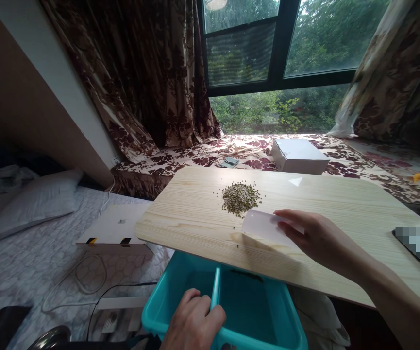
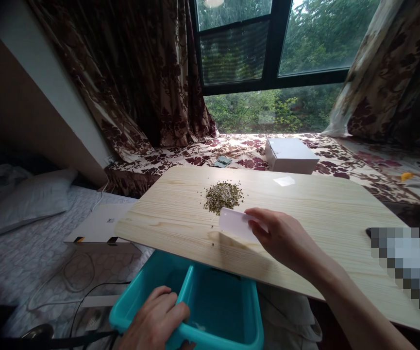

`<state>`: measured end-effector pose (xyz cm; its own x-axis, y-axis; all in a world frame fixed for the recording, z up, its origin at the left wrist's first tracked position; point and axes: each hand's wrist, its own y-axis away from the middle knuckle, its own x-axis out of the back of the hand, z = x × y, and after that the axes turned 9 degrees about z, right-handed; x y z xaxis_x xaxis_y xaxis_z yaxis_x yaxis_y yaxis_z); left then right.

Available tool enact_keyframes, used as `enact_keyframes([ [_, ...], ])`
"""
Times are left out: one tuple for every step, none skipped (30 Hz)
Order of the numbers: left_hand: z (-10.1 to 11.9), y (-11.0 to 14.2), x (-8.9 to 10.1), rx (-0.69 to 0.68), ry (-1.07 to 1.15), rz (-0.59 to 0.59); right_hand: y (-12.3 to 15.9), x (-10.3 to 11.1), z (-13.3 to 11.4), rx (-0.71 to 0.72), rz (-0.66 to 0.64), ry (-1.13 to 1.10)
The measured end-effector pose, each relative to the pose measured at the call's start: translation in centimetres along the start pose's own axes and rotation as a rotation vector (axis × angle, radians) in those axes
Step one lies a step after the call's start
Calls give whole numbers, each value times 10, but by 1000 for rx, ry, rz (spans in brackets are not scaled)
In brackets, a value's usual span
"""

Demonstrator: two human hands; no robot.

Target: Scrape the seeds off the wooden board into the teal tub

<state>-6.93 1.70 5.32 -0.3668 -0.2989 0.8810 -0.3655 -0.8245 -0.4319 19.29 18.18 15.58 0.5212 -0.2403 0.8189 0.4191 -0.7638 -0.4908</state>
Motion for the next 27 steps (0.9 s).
enact_keyframes([
  [-1,0,0,-4,-5,-5,0,0,1,-5,10,1],
  [-1,0,0,-11,-9,-7,1,0,1,-10,20,3],
  [-2,0,-1,-21,-12,-9,1,0,2,-13,27,4],
  [-3,1,-2,-30,-12,-9,2,0,3,-15,31,6],
  [-3,1,-2,-37,-10,-8,2,-1,3,-18,31,6],
  [-4,2,-3,-40,-9,-7,3,-1,3,-21,27,-1],
  [-4,2,-3,-39,-8,-7,3,-1,4,-25,18,-16],
  [-4,2,-4,-35,-6,-7,4,-2,4,-30,8,-34],
  [-4,3,-3,-31,-4,-7,4,-2,4,-35,1,-53],
  [-4,3,-3,-30,-4,-7,5,-3,4,-41,-3,-65],
  [-4,3,-2,-31,-4,-8,5,-3,4,-47,-8,-72],
  [-4,3,-2,-32,-6,-10,5,-4,3,-53,-11,-75],
  [-4,3,-1,-36,-7,-15,5,-5,2,-59,-16,-76],
  [-4,3,0,-39,-9,-21,5,-6,1,-62,-22,-79],
  [-4,3,1,-37,-10,-26,5,-7,-1,-61,-35,-91],
  [-4,3,1,-31,-11,-26,6,-8,-4,-58,-48,-110],
  [-5,3,2,-22,-13,-19,6,-9,-7,-52,-59,-134],
  [-6,4,2,-16,-15,-10,8,-9,-10,-45,-68,-157],
  [-7,5,3,-14,-14,1,9,-10,-14,-36,-78,-181],
  [-8,6,3,-12,-15,13,11,-9,-17,-25,-91,-203],
  [-9,7,3,-6,-17,35,13,-9,-20,-10,-109,-221],
  [-10,9,4,6,-19,57,14,-7,-22,6,-132,-235],
  [-11,10,4,24,-19,70,15,-6,-23,23,-154,-243],
  [-12,11,5,37,-17,69,16,-5,-23,37,-163,-244],
  [-13,11,6,46,-16,61,15,-4,-22,47,-155,-233],
  [-14,12,6,42,-14,37,13,-3,-21,51,-131,-207],
  [-16,12,7,32,-12,13,11,-3,-19,53,-91,-167],
])
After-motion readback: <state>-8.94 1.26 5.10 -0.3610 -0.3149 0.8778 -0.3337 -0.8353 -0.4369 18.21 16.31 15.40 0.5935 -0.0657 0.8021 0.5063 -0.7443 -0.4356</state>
